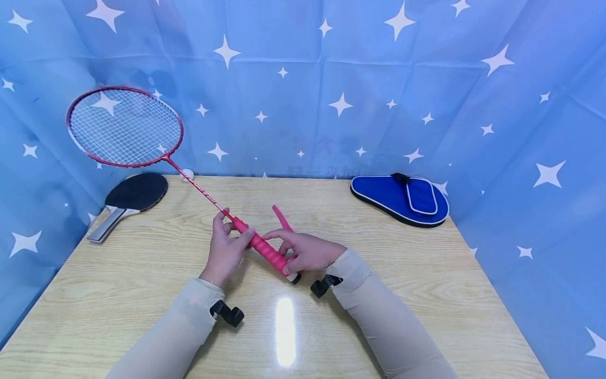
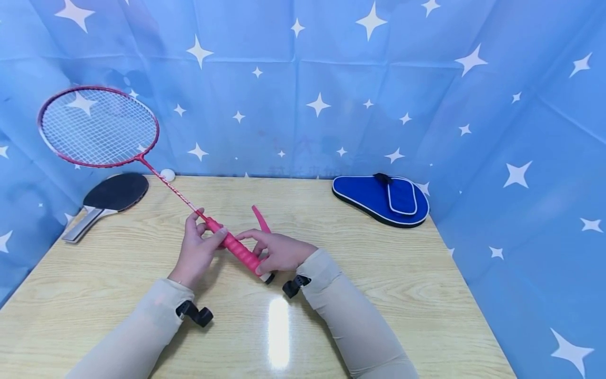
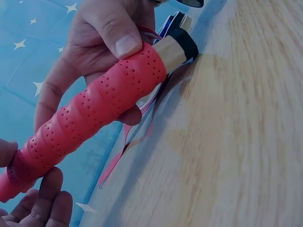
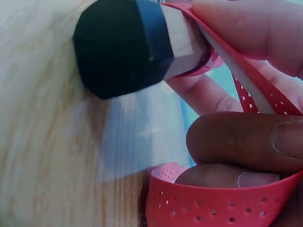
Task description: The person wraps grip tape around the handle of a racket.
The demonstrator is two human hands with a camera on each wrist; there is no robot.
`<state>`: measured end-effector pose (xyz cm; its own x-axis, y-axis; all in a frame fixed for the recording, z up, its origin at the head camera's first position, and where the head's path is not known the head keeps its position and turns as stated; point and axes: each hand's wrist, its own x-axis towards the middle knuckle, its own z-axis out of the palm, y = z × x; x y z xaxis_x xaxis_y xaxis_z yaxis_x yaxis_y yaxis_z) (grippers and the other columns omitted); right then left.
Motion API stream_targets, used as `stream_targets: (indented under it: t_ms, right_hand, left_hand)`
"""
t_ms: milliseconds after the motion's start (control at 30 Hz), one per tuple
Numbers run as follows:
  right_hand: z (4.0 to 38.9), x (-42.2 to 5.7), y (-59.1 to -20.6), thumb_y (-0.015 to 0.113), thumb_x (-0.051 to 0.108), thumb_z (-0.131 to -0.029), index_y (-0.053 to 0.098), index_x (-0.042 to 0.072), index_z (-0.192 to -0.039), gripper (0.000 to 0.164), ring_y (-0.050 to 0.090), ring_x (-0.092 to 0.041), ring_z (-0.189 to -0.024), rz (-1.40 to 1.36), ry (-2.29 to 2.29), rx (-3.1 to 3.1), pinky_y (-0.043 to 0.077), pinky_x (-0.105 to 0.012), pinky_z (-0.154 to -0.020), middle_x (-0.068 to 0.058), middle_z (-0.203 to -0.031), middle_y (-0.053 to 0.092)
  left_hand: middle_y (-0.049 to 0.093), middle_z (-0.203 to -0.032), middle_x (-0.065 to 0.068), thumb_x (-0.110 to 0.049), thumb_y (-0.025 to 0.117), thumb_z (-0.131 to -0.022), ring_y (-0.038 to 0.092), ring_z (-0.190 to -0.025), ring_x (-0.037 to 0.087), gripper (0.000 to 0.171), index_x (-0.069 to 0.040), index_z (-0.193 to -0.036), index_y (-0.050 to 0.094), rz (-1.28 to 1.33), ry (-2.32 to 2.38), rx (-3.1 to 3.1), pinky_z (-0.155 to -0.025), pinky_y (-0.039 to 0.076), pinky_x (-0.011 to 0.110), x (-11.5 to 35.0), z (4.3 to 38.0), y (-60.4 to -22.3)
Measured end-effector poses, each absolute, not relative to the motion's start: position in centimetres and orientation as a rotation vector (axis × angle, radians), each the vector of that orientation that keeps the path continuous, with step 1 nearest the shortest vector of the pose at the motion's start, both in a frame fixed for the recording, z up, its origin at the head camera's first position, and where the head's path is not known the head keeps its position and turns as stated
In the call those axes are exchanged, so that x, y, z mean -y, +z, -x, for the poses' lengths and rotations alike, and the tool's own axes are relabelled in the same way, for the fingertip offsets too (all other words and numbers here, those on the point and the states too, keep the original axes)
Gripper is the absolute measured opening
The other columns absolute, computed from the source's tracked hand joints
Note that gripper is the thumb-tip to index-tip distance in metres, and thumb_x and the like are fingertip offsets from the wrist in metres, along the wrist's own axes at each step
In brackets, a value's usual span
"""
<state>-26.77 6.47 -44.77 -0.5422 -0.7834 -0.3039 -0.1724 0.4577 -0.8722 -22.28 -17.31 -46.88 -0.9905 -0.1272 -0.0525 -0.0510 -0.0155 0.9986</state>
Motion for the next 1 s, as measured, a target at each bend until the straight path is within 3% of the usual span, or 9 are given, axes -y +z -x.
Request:
stream_targets:
  t_ms: [167, 400, 600, 833, 1000]
  right_hand:
    - [26.95, -6.56, -44.82, 0.08, 0.007, -0.09, 0.039, 0.044, -0.158, 0.088, 0.072, -0.019, -0.107, 0.842, -1.051, -1.983, 0.062, -0.036, -0.085, 0.0, -0.121, 0.07]
    - [27.13, -6.72, -45.07, 0.072, 0.001, -0.093, 0.037, 0.048, -0.159, 0.088, 0.073, -0.02, -0.107, 0.879, -1.071, -1.926, 0.062, -0.035, -0.075, -0.002, -0.123, 0.071]
    - [26.98, -6.5, -44.91, 0.078, 0.0, -0.088, 0.041, 0.048, -0.157, 0.092, 0.072, -0.021, -0.107, 0.867, -1.066, -1.957, 0.063, -0.037, -0.084, -0.002, -0.119, 0.07]
    - [26.99, -6.66, -44.83, 0.073, 0.001, -0.091, 0.039, 0.049, -0.159, 0.089, 0.071, -0.023, -0.104, 0.909, -1.05, -1.958, 0.06, -0.033, -0.074, 0.0, -0.121, 0.07]
    - [26.97, -6.68, -44.72, 0.076, 0.001, -0.089, 0.036, 0.052, -0.159, 0.095, 0.069, -0.021, -0.108, 0.896, -1.029, -1.983, 0.063, -0.036, -0.08, 0.001, -0.118, 0.072]
  left_hand:
    - [0.055, -0.127, 0.023, -0.005, 0.063, -0.103, 0.073, -0.079, 0.009, 0.077, -0.014, -0.162, 0.014, -0.199, -2.177, 2.162, -0.077, 0.063, 0.021, 17.31, 22.45, -47.0]
    - [0.056, -0.128, 0.025, -0.001, 0.06, -0.103, 0.073, -0.08, 0.007, 0.077, -0.012, -0.163, 0.014, -0.204, -2.185, 2.142, -0.077, 0.063, 0.02, 17.4, 22.62, -47.32]
    - [0.056, -0.123, 0.021, -0.009, 0.066, -0.102, 0.073, -0.076, 0.009, 0.08, -0.014, -0.163, 0.015, -0.212, -2.155, 2.184, -0.073, 0.062, 0.021, 17.47, 22.69, -47.41]
    - [0.056, -0.125, 0.022, -0.01, 0.067, -0.102, 0.073, -0.079, 0.009, 0.08, -0.015, -0.164, 0.015, -0.229, -2.156, 2.198, -0.076, 0.062, 0.021, 17.52, 22.6, -47.12]
    - [0.054, -0.129, 0.022, -0.009, 0.067, -0.101, 0.074, -0.081, 0.011, 0.084, -0.018, -0.165, 0.013, -0.238, -2.171, 2.188, -0.078, 0.063, 0.022, 17.58, 22.48, -46.98]
